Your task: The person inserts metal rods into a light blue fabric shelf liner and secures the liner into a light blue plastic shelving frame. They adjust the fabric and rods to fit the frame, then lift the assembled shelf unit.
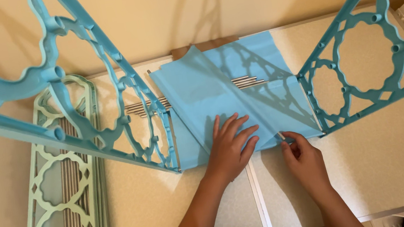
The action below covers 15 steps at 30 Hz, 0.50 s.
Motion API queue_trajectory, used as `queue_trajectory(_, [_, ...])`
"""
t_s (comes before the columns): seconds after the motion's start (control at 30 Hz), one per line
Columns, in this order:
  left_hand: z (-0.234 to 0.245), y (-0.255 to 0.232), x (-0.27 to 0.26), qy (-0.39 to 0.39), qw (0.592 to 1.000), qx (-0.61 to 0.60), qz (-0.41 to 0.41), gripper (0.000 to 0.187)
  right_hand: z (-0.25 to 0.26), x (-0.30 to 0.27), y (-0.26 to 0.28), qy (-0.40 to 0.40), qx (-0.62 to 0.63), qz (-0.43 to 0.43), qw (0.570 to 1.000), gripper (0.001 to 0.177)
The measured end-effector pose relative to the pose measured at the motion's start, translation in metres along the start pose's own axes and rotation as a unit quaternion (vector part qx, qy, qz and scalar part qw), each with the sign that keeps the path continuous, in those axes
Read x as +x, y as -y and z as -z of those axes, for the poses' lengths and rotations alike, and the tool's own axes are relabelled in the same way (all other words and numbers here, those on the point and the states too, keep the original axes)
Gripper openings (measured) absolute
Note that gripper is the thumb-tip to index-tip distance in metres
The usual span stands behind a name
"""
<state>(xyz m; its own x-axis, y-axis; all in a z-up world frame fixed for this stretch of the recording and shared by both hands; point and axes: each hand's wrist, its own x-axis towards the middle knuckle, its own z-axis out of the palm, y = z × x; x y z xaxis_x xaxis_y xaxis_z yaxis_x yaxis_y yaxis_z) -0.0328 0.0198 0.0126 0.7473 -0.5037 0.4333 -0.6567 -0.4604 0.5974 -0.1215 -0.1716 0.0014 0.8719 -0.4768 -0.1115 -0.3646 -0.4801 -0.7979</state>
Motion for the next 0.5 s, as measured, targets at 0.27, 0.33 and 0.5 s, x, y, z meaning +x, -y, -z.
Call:
queue_trajectory(0.27, [0.019, -0.007, -0.045, -0.103, 0.993, 0.004, 0.049, 0.022, -0.003, 0.003, -0.004, -0.018, -0.009, 0.004, 1.000, 0.037])
queue_trajectory(0.33, [0.020, -0.005, -0.059, -0.089, 0.994, -0.006, 0.069, 0.028, -0.002, 0.007, -0.004, -0.017, -0.007, -0.005, 1.000, 0.035])
queue_trajectory(0.5, [0.018, -0.002, -0.080, -0.055, 0.993, -0.013, 0.103, 0.043, -0.004, 0.014, -0.012, -0.026, 0.002, -0.032, 0.999, 0.033])
